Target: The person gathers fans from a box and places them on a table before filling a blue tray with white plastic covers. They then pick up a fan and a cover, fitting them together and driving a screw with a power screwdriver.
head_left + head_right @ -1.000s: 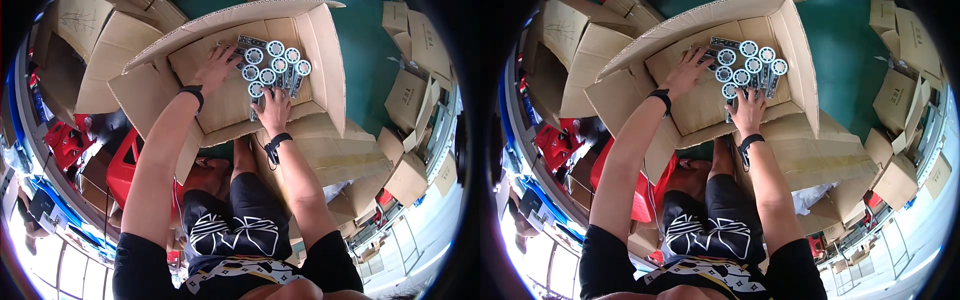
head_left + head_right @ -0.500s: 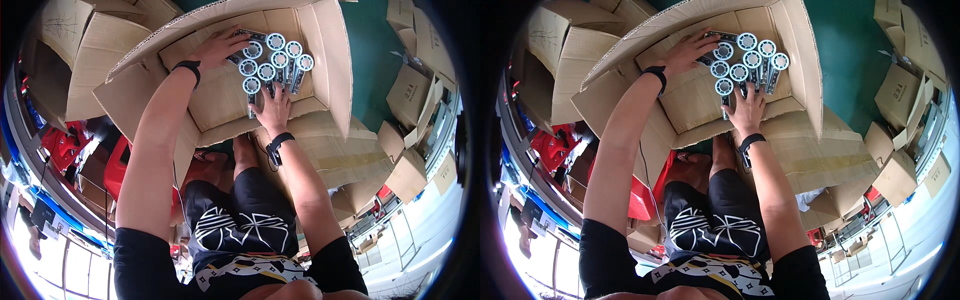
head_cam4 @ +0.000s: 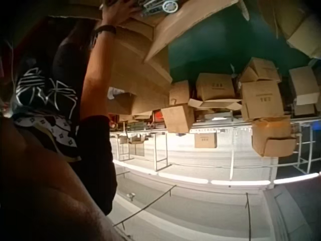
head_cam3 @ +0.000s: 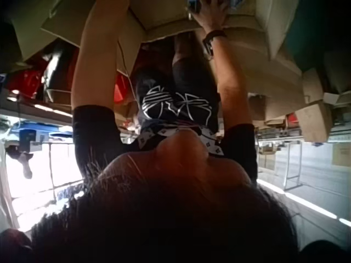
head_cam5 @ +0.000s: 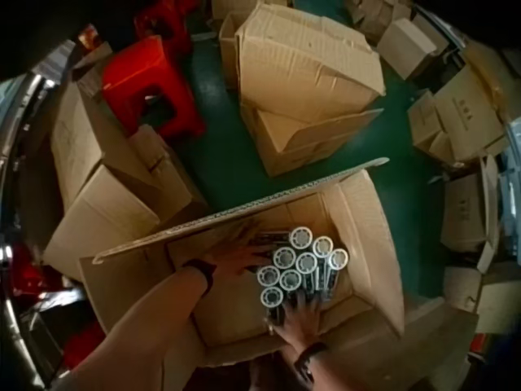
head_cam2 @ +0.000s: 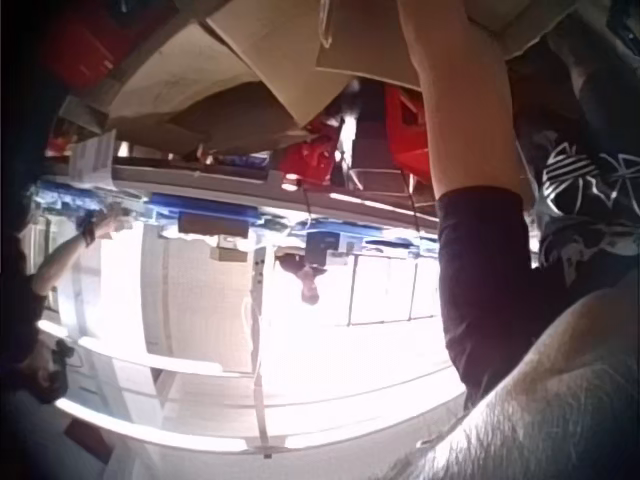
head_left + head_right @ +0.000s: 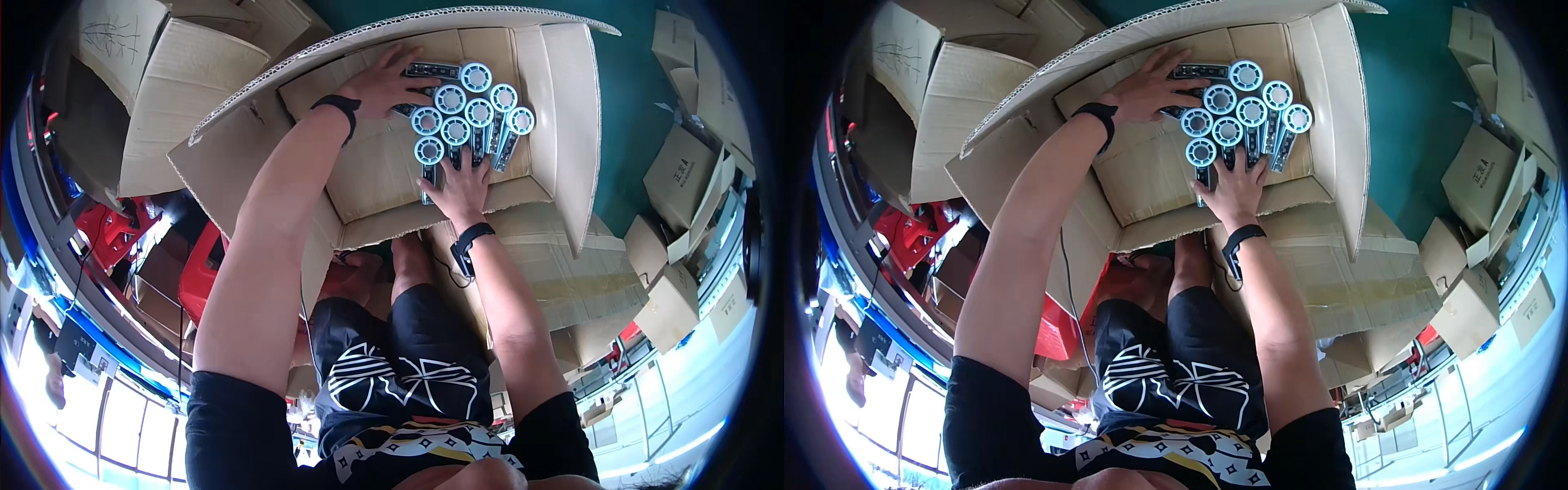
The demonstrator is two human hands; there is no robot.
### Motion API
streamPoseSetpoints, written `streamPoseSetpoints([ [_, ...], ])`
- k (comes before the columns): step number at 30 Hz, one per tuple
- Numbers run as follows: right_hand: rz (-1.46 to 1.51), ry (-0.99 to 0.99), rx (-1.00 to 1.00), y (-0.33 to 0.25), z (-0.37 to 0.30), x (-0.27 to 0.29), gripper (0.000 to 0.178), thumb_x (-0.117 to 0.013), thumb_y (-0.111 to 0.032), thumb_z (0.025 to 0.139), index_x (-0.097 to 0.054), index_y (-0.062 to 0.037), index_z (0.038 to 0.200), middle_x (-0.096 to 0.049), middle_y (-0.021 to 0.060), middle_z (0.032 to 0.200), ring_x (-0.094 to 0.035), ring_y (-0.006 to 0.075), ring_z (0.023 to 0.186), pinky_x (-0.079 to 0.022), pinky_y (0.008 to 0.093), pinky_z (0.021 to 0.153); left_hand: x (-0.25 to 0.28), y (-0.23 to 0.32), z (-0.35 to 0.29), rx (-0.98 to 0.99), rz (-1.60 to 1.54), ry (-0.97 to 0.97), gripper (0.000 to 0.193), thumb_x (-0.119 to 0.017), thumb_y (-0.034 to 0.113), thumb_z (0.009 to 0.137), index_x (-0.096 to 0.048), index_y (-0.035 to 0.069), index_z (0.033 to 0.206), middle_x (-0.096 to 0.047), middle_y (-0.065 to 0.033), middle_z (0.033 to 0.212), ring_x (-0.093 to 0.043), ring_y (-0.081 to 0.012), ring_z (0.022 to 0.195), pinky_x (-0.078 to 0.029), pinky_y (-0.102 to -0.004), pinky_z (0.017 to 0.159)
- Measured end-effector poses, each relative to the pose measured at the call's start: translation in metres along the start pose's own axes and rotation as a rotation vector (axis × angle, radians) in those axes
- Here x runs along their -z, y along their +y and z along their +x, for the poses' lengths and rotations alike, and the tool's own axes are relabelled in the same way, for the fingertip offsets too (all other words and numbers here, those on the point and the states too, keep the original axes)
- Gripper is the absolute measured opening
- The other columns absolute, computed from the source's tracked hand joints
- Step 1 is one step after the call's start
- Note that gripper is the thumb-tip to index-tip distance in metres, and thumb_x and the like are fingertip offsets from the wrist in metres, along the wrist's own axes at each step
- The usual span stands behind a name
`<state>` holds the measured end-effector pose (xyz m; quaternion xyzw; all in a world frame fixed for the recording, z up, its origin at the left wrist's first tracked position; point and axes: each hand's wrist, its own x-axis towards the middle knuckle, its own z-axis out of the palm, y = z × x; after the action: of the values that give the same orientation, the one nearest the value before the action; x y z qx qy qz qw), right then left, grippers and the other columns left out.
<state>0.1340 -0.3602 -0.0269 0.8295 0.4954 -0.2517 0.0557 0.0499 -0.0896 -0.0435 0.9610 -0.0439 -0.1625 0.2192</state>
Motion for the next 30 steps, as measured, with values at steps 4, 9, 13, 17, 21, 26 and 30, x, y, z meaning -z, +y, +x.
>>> streamPoseSetpoints([
  [4,-0.004,-0.111,0.001,-0.015,0.021,0.012,0.061,-0.076,-0.057,0.071,-0.066,-0.0244,0.121,-0.043,0.0155,0.135,-0.034,0.0586,0.123,-0.035,0.0695,0.099,0.012,-0.024,0.004,-0.002,0.088,-0.043,0.084,-0.087,0.021,0.065,-0.052,0.037,0.14,-0.031,0.0058,0.16,-0.022,-0.0355,0.148,-0.023,-0.0512,0.123],
  [9,0.021,-0.021,-0.047,-0.007,0.015,-0.002,0.058,-0.076,-0.057,0.071,-0.067,-0.024,0.118,-0.045,0.0157,0.131,-0.036,0.0576,0.119,-0.037,0.0683,0.096,0.005,-0.01,0.014,-0.024,0.078,-0.129,0.087,-0.087,0.024,0.065,-0.05,0.04,0.142,-0.032,0.0042,0.158,-0.024,-0.0374,0.147,-0.022,-0.0511,0.123],
  [13,0.037,-0.043,-0.054,0.01,0.013,-0.002,0.057,-0.076,-0.055,0.071,-0.067,-0.024,0.118,-0.046,0.0154,0.13,-0.035,0.0586,0.12,-0.039,0.0683,0.095,0.002,-0.011,0.003,-0.009,0.087,-0.043,0.089,-0.087,0.024,0.065,-0.047,0.042,0.143,-0.033,0.0028,0.157,-0.025,-0.0384,0.146,-0.023,-0.0507,0.123],
  [17,0.103,-0.053,-0.059,0.02,0.015,0.008,0.054,-0.079,-0.05,0.069,-0.068,-0.0227,0.115,-0.046,0.0152,0.128,-0.034,0.061,0.123,-0.035,0.0725,0.098,0.004,-0.008,-0.008,0.03,0.133,-0.102,0.087,-0.086,0.024,0.068,-0.048,0.043,0.144,-0.034,0.0008,0.157,-0.025,-0.0397,0.145,-0.024,-0.0502,0.122],
  [21,0.026,-0.164,-0.111,0.02,0.015,0.013,0.056,-0.079,-0.048,0.069,-0.067,-0.023,0.118,-0.046,0.0147,0.128,-0.033,0.0611,0.124,-0.041,0.0703,0.096,0.002,0.01,0.01,0.114,0.067,-0.185,0.077,-0.084,0.024,0.071,-0.053,0.04,0.139,-0.037,-0.0019,0.155,-0.024,-0.0399,0.145,-0.025,-0.0529,0.121],
  [26,0.083,-0.134,-0.115,0.009,0.014,0.001,0.051,-0.077,-0.049,0.07,-0.071,-0.0225,0.113,-0.047,0.015,0.127,-0.039,0.0581,0.116,-0.046,0.0645,0.089,-0.012,0.014,0.003,0.175,0.059,-0.104,0.068,-0.082,0.022,0.072,-0.057,0.036,0.134,-0.042,-0.0054,0.151,-0.023,-0.0415,0.145,-0.028,-0.0566,0.118],
  [30,0.057,-0.085,-0.094,0.001,0.01,-0.002,0.045,-0.077,-0.045,0.067,-0.074,-0.0212,0.105,-0.05,0.0147,0.124,-0.046,0.0549,0.109,-0.048,0.0591,0.088,-0.013,0.031,-0.014,0.224,0.031,-0.143,0.062,-0.081,0.022,0.072,-0.06,0.034,0.129,-0.047,-0.0081,0.145,-0.027,-0.0438,0.142,-0.032,-0.0589,0.114],
])
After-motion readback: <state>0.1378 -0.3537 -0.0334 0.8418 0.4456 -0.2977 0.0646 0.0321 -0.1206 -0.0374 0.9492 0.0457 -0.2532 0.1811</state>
